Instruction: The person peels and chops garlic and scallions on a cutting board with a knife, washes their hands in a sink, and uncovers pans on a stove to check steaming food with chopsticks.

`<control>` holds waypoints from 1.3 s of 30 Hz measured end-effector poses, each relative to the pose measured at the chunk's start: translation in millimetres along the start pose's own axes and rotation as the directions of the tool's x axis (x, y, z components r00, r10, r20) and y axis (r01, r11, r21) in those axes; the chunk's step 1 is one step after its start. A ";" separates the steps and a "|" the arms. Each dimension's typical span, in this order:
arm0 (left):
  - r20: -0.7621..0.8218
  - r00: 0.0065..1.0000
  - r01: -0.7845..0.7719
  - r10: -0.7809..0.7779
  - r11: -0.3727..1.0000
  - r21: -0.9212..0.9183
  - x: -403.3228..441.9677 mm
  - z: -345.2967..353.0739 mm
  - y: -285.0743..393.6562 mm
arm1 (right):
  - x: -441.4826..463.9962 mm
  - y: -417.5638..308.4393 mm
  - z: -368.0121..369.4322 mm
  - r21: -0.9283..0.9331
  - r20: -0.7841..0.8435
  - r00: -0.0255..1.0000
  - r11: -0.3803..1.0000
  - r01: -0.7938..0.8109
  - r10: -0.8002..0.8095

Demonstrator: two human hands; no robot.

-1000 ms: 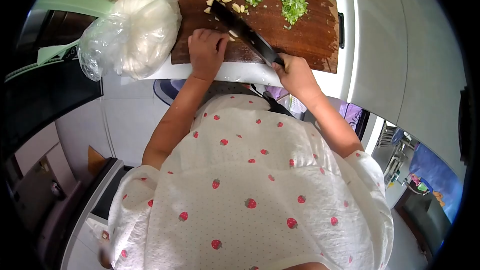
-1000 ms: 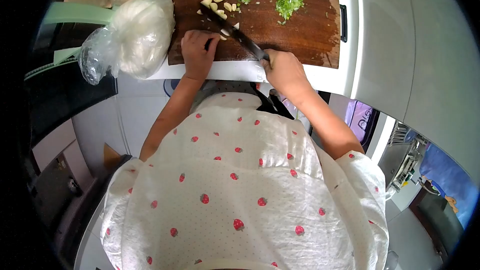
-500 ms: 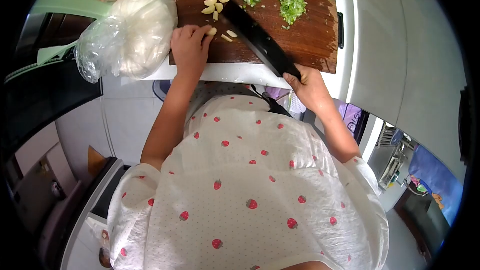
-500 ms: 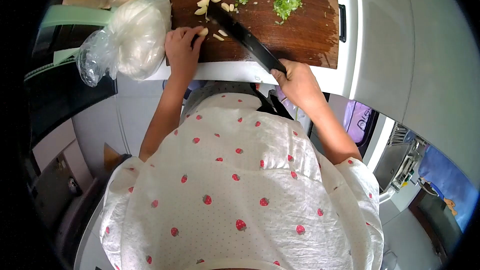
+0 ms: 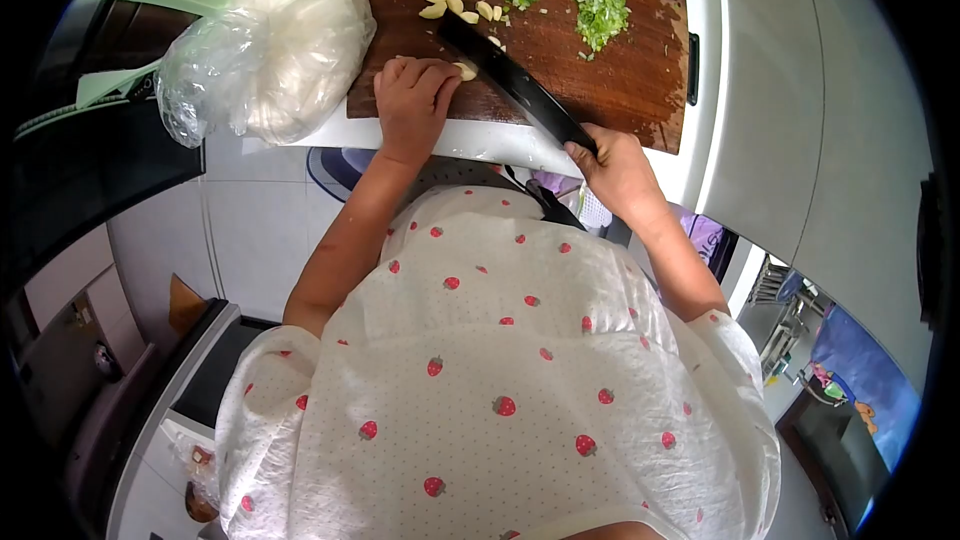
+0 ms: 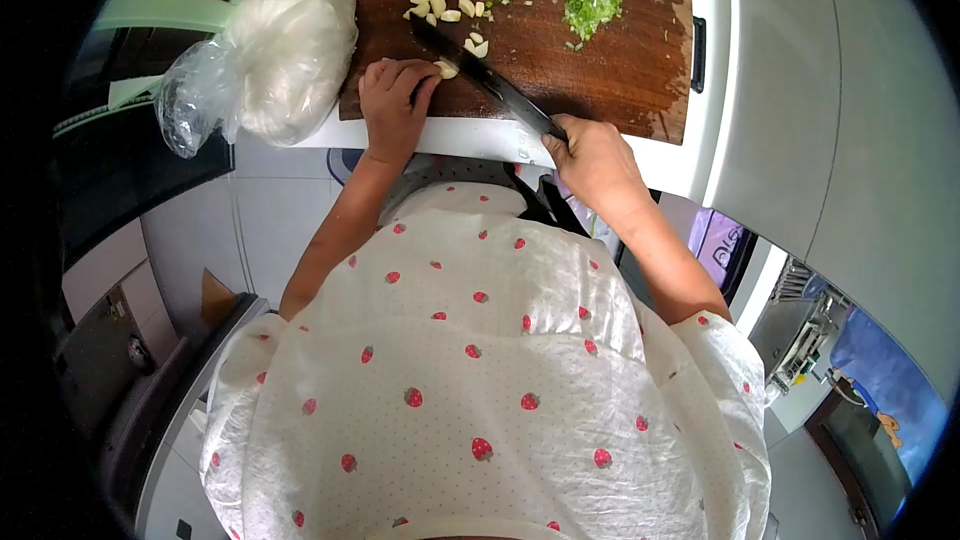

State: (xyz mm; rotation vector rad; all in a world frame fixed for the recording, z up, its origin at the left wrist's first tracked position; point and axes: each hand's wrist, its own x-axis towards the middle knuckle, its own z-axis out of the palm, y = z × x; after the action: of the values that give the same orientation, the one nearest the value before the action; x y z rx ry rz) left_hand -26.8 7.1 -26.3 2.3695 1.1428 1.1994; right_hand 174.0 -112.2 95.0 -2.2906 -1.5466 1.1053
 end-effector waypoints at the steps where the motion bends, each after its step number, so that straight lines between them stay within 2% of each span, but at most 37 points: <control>1: -0.012 1.000 -0.003 0.003 1.000 -0.009 0.1 0.5 -0.6 | -0.7 -1.2 -0.5 -0.078 -0.039 0.998 0.996 0.050 -0.053; 7: -0.019 0.999 -0.039 0.040 0.998 0.044 1.8 1.3 -0.8 | -1.7 -9.9 -9.6 -0.245 -0.063 0.986 0.960 0.132 -0.152; 11: -0.023 0.998 -0.054 0.055 0.998 0.037 0.6 2.3 -3.6 | 7.2 -10.1 -4.6 -0.263 -0.021 0.986 0.953 0.151 -0.163; 14: -0.032 0.996 -0.077 0.079 0.996 0.048 2.1 2.9 -3.2 | 22.1 -2.7 14.8 -0.277 -0.067 0.985 0.952 0.132 -0.156; 17: -0.057 0.993 -0.099 0.101 0.994 0.042 0.3 2.7 -3.6 | 22.7 -3.6 11.6 -0.125 -0.051 0.994 0.988 0.094 -0.101; 23: -0.037 0.998 -0.046 0.046 0.999 -0.002 7.1 5.8 0.6 | 13.9 -4.9 0.7 -0.087 -0.063 0.994 0.993 0.083 -0.089; 25: 0.073 0.997 -0.023 0.020 0.999 0.046 10.2 6.8 3.3 | 14.5 -0.9 1.7 -0.059 -0.073 0.995 0.996 0.064 -0.069; 28: 0.136 0.991 0.001 -0.009 0.998 0.058 9.3 5.5 0.9 | 15.1 -0.1 1.7 -0.027 -0.066 0.997 0.999 0.028 -0.030; 34: 0.020 1.000 0.011 -0.010 0.999 -0.030 7.4 1.5 1.1 | 5.4 -2.5 -0.8 -0.025 -0.044 0.999 0.999 0.020 -0.022; 39: 0.029 1.000 0.005 -0.005 1.000 -0.014 5.1 5.5 -2.7 | 4.6 -2.2 -3.1 -0.034 -0.064 0.995 0.997 0.076 -0.078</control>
State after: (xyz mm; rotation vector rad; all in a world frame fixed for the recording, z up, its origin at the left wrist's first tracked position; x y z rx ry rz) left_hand -22.2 13.4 -28.2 2.3642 1.1271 1.1640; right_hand 175.2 -106.5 96.2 -2.2430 -1.6235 0.9844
